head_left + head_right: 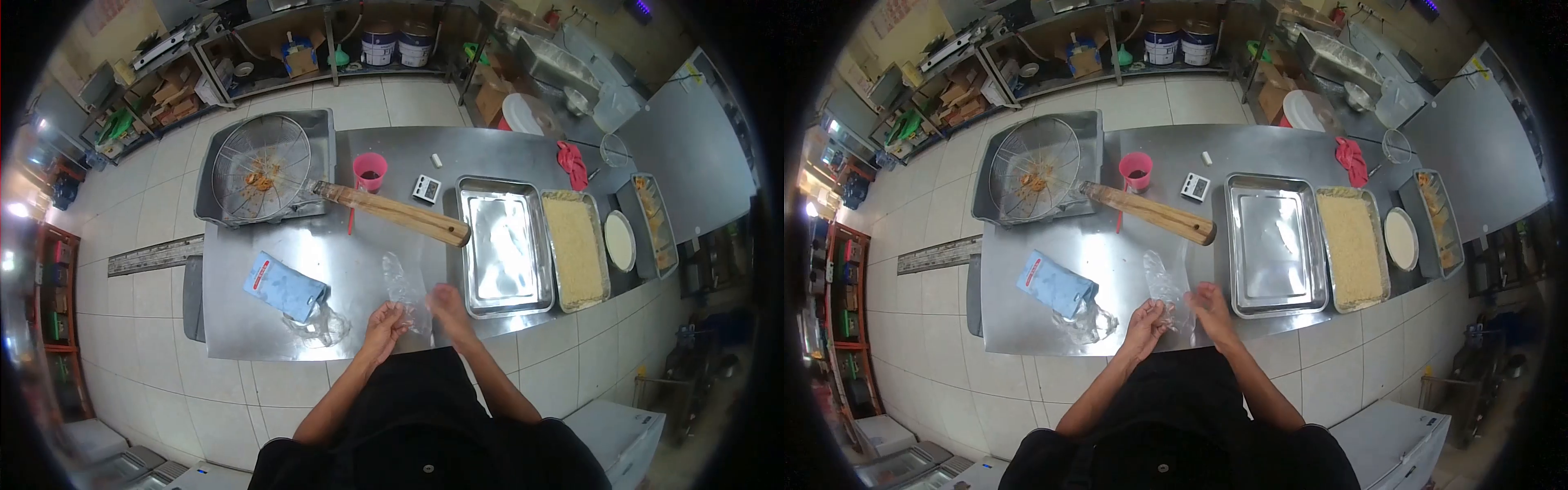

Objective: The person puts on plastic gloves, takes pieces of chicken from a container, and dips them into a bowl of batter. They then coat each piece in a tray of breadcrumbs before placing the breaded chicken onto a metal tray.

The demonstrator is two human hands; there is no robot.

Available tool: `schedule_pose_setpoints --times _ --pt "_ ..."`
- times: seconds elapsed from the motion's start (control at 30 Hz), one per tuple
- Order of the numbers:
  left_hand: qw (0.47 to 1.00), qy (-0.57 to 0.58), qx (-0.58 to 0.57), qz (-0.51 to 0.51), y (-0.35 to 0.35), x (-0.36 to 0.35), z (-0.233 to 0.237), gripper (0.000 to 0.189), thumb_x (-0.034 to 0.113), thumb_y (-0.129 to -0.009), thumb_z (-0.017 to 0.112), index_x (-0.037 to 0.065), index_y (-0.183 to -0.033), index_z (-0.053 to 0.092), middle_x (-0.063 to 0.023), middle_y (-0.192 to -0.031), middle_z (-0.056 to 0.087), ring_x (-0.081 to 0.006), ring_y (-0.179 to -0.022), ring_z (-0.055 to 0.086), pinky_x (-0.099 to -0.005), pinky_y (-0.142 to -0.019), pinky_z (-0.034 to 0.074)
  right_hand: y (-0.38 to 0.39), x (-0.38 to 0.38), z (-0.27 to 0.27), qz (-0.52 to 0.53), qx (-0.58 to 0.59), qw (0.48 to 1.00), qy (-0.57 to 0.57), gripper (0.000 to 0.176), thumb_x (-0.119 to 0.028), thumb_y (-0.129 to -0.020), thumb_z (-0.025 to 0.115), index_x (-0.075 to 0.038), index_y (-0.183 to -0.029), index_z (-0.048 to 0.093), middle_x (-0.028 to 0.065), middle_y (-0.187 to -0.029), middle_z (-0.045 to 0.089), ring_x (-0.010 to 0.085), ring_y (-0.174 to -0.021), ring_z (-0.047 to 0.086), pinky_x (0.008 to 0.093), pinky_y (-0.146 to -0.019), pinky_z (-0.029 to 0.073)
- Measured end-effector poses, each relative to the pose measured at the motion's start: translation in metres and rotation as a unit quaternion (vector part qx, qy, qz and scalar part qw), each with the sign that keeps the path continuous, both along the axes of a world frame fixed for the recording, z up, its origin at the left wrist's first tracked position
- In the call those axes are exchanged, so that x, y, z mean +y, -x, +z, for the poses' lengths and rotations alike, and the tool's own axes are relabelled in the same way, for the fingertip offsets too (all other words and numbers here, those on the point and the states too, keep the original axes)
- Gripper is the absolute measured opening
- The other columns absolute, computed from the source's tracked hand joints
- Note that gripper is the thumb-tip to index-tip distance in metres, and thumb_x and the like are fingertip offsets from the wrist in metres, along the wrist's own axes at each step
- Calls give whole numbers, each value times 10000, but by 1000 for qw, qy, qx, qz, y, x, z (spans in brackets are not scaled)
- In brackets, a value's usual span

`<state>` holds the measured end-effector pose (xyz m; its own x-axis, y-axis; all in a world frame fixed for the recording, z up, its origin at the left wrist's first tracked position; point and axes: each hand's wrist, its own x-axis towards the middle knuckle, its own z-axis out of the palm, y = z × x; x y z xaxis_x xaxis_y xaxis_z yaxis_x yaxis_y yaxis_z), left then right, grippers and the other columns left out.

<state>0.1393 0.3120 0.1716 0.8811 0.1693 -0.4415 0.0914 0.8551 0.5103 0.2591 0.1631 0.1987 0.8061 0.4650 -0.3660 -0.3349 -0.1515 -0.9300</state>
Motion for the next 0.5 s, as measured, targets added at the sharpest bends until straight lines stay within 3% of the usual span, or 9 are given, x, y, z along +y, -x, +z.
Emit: schedule_pose_setpoints --times 0.07,0.1,0.2,0.33,0.43,0.5 --pt "999 -35 19 4 9 -1 -2 144 195 -1000 602 80 -1081 569 -54 -1027 698 -110 -867 657 -240 -746 522 17 7 3 28 105 994 24 640 -273 -923 712 -49 -1404 354 179 -1317 534 230 -1230 506 352 -997 420" --pt "997 -69 35 7 14 -1 -1 118 189 -992 618 88 -1037 576 -40 -1004 702 -88 -847 649 -224 -721 508 15 11 7 29 192 981 13 739 -200 -897 739 -49 -1458 282 229 -1343 523 250 -1230 534 347 -1000 439" --pt "985 -121 112 48 30 2 -18 133 220 -978 645 106 -942 587 -9 -934 681 -77 -794 623 -204 -696 479 20 18 -10 67 138 988 -8 727 -116 -861 764 -44 -1426 313 213 -1306 553 238 -1163 584 328 -969 466" --pt "977 -132 159 59 52 15 -31 168 263 -978 648 113 -916 608 12 -885 647 -76 -797 600 -209 -726 469 25 19 -19 116 202 971 -54 670 -54 -829 780 -41 -1371 385 173 -1262 584 201 -1057 621 296 -905 491" --pt "983 -56 111 135 55 18 -15 199 296 -991 626 124 -893 622 27 -821 597 -69 -751 548 -227 -713 446 32 25 -20 155 126 979 -45 589 -92 -815 806 -45 -1291 462 100 -1183 602 174 -1034 604 313 -868 500" --pt "976 -27 138 167 52 19 9 167 283 -992 625 130 -926 621 47 -866 620 -45 -783 547 -260 -715 442 48 27 -1 237 -92 966 -47 575 -127 -788 833 -42 -1247 497 66 -1096 597 191 -1030 595 339 -841 508"
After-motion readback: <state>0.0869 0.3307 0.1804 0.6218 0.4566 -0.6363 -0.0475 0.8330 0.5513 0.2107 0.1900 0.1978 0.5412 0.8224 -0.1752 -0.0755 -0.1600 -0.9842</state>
